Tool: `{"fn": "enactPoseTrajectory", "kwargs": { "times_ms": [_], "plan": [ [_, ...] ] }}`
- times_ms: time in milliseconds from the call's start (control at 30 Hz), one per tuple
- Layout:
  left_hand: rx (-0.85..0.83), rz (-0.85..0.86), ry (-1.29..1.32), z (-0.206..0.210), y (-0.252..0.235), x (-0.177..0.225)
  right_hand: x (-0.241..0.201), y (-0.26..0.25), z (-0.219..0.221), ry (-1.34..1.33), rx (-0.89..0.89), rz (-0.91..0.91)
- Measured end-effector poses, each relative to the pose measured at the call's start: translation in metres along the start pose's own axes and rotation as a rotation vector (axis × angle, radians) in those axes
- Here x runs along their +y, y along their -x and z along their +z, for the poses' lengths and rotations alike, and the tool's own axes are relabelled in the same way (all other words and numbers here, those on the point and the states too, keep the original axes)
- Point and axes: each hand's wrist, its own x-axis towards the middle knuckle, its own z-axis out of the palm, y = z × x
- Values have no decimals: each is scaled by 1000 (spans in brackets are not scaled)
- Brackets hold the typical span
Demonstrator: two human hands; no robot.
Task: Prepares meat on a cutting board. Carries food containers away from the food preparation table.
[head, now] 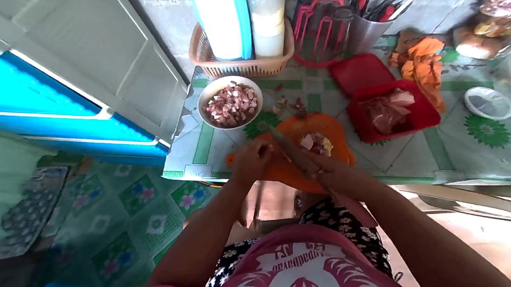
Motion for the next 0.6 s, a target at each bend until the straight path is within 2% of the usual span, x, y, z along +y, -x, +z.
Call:
{"fn": "enactPoseTrajectory", "kwargs": {
  "times_ms": [67, 233, 367, 600],
  "plan": [
    [-128, -60, -28, -9, -4, 8, 6, 1, -11, -239, 4, -31],
    [-281, -35, -43, -3, -6, 33, 15, 9, -21, -605, 38, -129],
    [-342, 60, -195, 19, -3, 50, 22, 21, -17, -698, 106, -198],
    [-382, 130, -159, 1, -20, 39, 48, 62, -8, -842, 253, -233]
  ]
}}
